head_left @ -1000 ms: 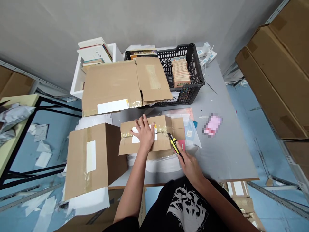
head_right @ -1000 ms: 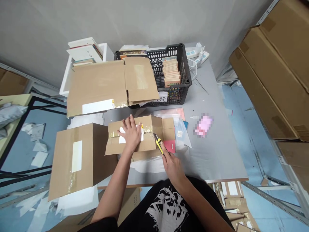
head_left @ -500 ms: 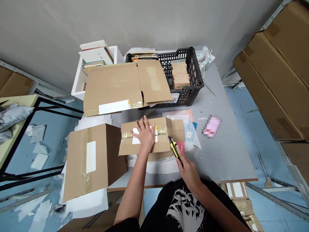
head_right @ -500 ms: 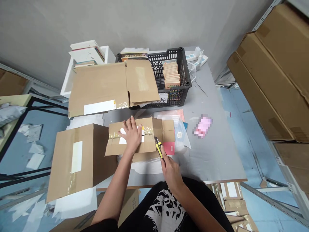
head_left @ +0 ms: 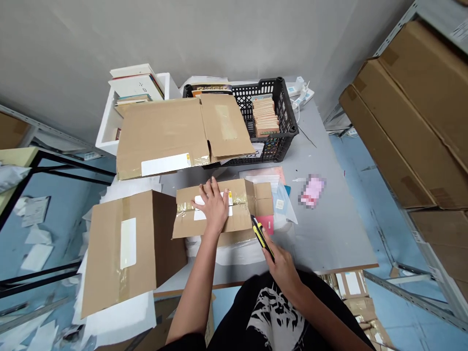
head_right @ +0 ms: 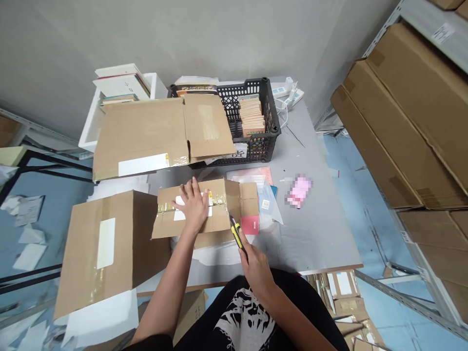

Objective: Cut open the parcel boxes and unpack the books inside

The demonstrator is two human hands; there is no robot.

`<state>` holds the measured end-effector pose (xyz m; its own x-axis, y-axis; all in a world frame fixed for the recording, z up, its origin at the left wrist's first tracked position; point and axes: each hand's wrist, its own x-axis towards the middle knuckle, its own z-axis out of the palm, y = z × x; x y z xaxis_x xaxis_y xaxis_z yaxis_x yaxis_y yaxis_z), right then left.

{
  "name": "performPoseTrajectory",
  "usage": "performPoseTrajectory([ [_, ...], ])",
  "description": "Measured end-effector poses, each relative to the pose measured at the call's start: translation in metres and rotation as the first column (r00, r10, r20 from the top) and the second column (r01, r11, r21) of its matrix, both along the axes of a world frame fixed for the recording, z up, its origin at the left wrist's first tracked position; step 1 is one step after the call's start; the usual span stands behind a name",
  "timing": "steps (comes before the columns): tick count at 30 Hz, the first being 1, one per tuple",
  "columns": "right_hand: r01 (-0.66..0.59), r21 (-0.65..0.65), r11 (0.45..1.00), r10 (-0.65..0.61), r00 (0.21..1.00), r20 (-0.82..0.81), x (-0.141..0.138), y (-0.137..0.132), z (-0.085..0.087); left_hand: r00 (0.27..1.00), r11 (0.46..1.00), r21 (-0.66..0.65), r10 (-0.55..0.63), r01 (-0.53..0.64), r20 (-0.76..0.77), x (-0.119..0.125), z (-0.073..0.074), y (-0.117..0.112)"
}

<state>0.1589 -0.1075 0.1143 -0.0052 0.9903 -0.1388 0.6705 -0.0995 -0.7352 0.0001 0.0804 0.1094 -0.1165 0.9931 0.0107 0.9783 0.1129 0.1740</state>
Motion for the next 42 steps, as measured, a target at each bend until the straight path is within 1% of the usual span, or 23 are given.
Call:
performPoseTrajectory([
  [3, -0.035, -0.024, 0.999, 0.036, 0.998, 0.048, 0.025, -0.010, 0.000, 1.000, 1.000, 0.003, -0.001, 0.001, 0.010, 0.000, 0.001, 0.001],
  [4, -0.011, -0.032, 0.999, 0.014, 0.996, 0.093, 0.037, -0.012, -0.003, 1.000, 1.000, 0.008, -0.002, 0.002, 0.012, -0.001, 0.002, 0.001],
  [6, 0.093, -0.057, 0.994, -0.076, 0.967, 0.244, 0.064, -0.011, -0.011, 1.000, 1.000, 0.014, -0.004, 0.003, 0.016, -0.002, 0.003, 0.000],
  [8, 0.191, -0.096, 0.977, -0.130, 0.889, 0.440, 0.087, -0.003, -0.022, 1.000, 1.000, 0.007, -0.005, 0.004, 0.023, -0.003, 0.007, -0.002],
  [10, 0.197, -0.135, 0.971, -0.078, 0.795, 0.601, 0.099, 0.009, -0.035, 1.000, 1.000, 0.001, -0.010, 0.010, 0.027, -0.004, 0.013, -0.004],
  [13, 0.136, -0.174, 0.975, 0.034, 0.687, 0.726, 0.095, 0.025, -0.057, 0.999, 0.999, 0.002, -0.052, 0.052, 0.012, -0.008, 0.025, -0.009],
  [15, 0.147, -0.201, 0.968, 0.060, 0.647, 0.760, 0.086, 0.030, -0.073, 0.994, 0.994, 0.000, -0.110, 0.110, -0.006, -0.013, 0.034, -0.013],
  [18, 0.145, -0.288, 0.947, 0.117, 0.676, 0.728, 0.079, 0.029, -0.095, 0.971, 0.971, -0.003, -0.238, 0.238, -0.022, -0.025, 0.043, -0.021],
  [20, 0.134, -0.316, 0.939, 0.124, 0.727, 0.676, 0.082, 0.027, -0.101, 0.944, 0.944, 0.029, -0.329, 0.329, -0.018, -0.036, 0.046, -0.029],
  [21, 0.129, -0.291, 0.948, 0.094, 0.761, 0.642, 0.084, 0.027, -0.098, 0.933, 0.931, 0.061, -0.359, 0.359, -0.014, -0.042, 0.048, -0.035],
  [22, 0.124, -0.230, 0.965, 0.040, 0.800, 0.599, 0.087, 0.030, -0.092, 0.929, 0.924, 0.103, -0.370, 0.369, -0.012, -0.047, 0.048, -0.041],
  [23, 0.116, -0.136, 0.984, -0.025, 0.842, 0.538, 0.088, 0.034, -0.081, 0.932, 0.921, 0.150, -0.363, 0.360, -0.012, -0.052, 0.048, -0.049],
  [24, 0.097, -0.021, 0.995, -0.076, 0.886, 0.458, 0.087, 0.041, -0.066, 0.939, 0.921, 0.193, -0.344, 0.340, -0.012, -0.056, 0.048, -0.058],
  [25, 0.070, 0.101, 0.992, -0.103, 0.923, 0.370, 0.083, 0.049, -0.047, 0.947, 0.921, 0.227, -0.321, 0.315, -0.012, -0.059, 0.048, -0.067],
  [26, 0.027, 0.205, 0.978, -0.089, 0.951, 0.298, 0.076, 0.058, -0.027, 0.953, 0.922, 0.252, -0.302, 0.295, -0.011, -0.060, 0.047, -0.075],
  [27, -0.040, 0.278, 0.960, -0.035, 0.964, 0.262, 0.067, 0.068, -0.006, 0.956, 0.920, 0.270, -0.293, 0.284, -0.008, -0.061, 0.046, -0.084],
  [28, -0.146, 0.317, 0.937, 0.058, 0.961, 0.270, 0.055, 0.078, 0.014, 0.957, 0.918, 0.282, -0.291, 0.280, -0.002, -0.060, 0.045, -0.092],
  [30, -0.373, 0.354, 0.858, 0.241, 0.900, 0.363, 0.030, 0.098, 0.046, 0.950, 0.910, 0.291, -0.313, 0.297, 0.010, -0.056, 0.043, -0.103],
  [31, -0.464, 0.343, 0.817, 0.306, 0.853, 0.424, 0.018, 0.108, 0.056, 0.943, 0.904, 0.289, -0.332, 0.315, 0.011, -0.053, 0.042, -0.107],
  [33, -0.588, 0.283, 0.758, 0.384, 0.752, 0.536, -0.001, 0.125, 0.065, 0.926, 0.892, 0.264, -0.378, 0.366, -0.008, -0.047, 0.040, -0.111],
  [35, -0.648, 0.195, 0.737, 0.424, 0.667, 0.613, -0.010, 0.139, 0.063, 0.908, 0.883, 0.219, -0.417, 0.416, -0.043, -0.042, 0.038, -0.113],
  [38, -0.664, 0.082, 0.743, 0.446, 0.584, 0.678, -0.012, 0.152, 0.053, 0.882, 0.872, 0.132, -0.464, 0.471, -0.081, -0.036, 0.033, -0.117],
  [42, -0.652, 0.022, 0.758, 0.447, 0.544, 0.710, -0.014, 0.156, 0.044, 0.864, 0.869, 0.017, -0.489, 0.494, -0.119, -0.036, 0.025, -0.122],
])
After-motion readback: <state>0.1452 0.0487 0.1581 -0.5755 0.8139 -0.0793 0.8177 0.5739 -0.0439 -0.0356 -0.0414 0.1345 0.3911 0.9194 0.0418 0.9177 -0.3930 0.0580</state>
